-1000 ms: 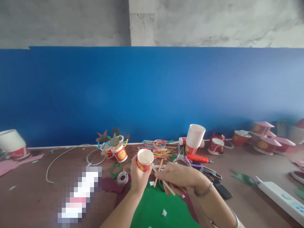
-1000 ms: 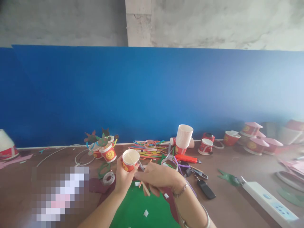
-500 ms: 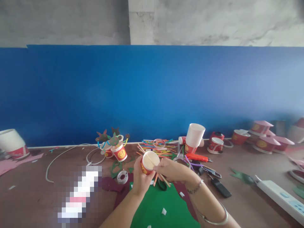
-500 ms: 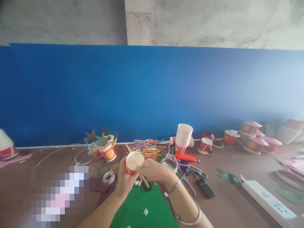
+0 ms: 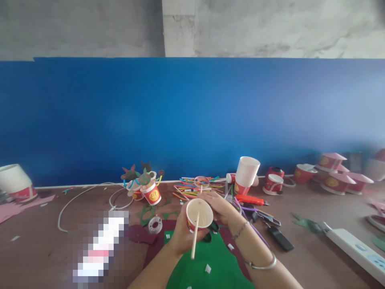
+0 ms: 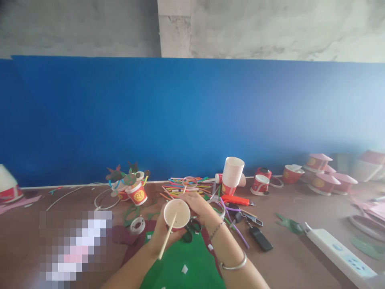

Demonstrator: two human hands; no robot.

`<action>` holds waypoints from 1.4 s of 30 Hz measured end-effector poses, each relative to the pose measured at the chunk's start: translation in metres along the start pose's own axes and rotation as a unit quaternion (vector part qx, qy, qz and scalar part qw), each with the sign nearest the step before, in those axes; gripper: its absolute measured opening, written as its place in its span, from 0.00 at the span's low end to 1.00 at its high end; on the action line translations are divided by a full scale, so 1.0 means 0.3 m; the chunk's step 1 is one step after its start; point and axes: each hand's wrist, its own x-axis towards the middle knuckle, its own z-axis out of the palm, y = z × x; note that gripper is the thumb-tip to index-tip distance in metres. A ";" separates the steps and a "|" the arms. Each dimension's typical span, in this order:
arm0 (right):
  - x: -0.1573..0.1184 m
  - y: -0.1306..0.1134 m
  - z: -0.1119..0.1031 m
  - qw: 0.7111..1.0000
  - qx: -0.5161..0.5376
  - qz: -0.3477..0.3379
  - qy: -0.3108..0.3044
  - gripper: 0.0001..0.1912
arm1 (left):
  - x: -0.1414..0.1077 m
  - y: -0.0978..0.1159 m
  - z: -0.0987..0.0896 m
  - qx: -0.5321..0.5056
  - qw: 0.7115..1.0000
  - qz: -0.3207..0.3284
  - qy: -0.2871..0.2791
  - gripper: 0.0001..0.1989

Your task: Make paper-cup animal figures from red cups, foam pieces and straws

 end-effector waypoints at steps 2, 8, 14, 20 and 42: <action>0.012 0.021 0.026 0.998 0.052 -0.001 0.033 0.12 | 0.005 -0.002 0.004 0.013 0.998 -0.003 0.057 0.34; 0.039 0.056 0.072 0.990 0.119 -0.004 0.071 0.12 | 0.025 -0.010 -0.005 0.054 0.987 -0.033 0.150 0.26; 0.053 0.033 -0.005 0.986 0.064 -0.059 0.144 0.13 | 0.023 -0.017 -0.003 0.045 0.984 -0.048 0.165 0.18; 0.072 0.015 -0.104 0.969 -0.016 -0.141 0.204 0.17 | 0.025 -0.013 0.003 -0.007 0.979 -0.085 0.186 0.20; -0.105 -0.168 -0.357 0.847 0.009 -0.285 0.449 0.11 | 0.051 -0.053 -0.056 -0.391 0.873 -0.278 0.089 0.24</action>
